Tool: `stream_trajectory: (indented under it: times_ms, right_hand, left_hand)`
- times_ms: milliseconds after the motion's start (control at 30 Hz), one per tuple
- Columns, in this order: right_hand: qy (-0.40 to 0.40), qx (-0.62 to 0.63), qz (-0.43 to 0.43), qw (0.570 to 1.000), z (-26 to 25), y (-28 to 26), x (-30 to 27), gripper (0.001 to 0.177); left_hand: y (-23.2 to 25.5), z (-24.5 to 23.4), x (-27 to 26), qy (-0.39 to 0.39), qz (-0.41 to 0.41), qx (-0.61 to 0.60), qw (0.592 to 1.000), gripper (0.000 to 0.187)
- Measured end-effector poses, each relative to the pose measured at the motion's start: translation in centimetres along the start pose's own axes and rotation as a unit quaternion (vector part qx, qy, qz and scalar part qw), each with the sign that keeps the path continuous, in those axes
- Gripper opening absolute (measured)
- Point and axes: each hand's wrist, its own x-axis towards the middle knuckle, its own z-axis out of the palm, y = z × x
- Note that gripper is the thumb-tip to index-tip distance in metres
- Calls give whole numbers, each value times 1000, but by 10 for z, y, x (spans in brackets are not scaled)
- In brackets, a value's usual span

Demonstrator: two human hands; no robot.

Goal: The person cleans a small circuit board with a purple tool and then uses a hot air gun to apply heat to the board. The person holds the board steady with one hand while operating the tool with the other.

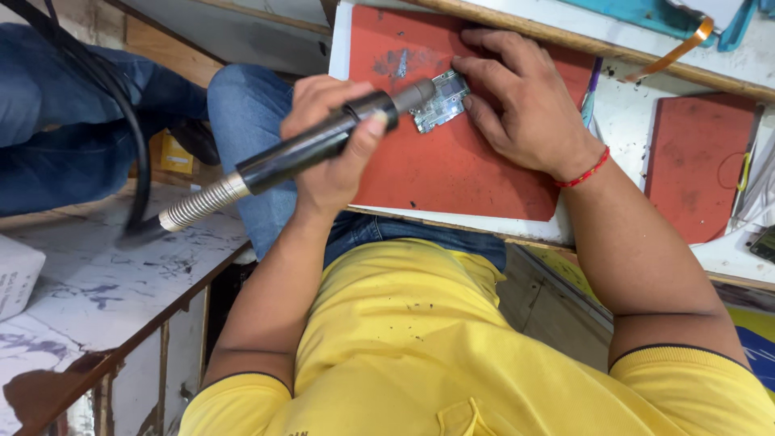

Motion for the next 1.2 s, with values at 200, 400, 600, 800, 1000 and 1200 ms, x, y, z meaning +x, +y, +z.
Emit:
stream_trajectory:
  times_ms: [200,400,600,800,1000,1200]
  right_hand:
    - [0,1,5,1000,-4,-5,0,42]
    - [2,1,8,1000,-8,-13,7,43]
    - [4,1,6,1000,-6,-13,8,42]
    - [4,3,10,1000,-3,-11,2,42]
    - [9,-1,12,1000,0,-5,-1,42]
    - [21,9,20,1000,-2,-9,6,41]
  left_hand:
    - [-4,2,-3,-22,13,8,1000,32]
    - [-1,2,-3,-18,-2,2,1000,31]
    - [-1,2,-3,-15,19,21,999,29]
    - [-1,2,-10,38,-42,-32,998,27]
    - [-3,0,-6,17,-17,-6,1000,27]
    - [11,4,3,6,-1,2,1000,30]
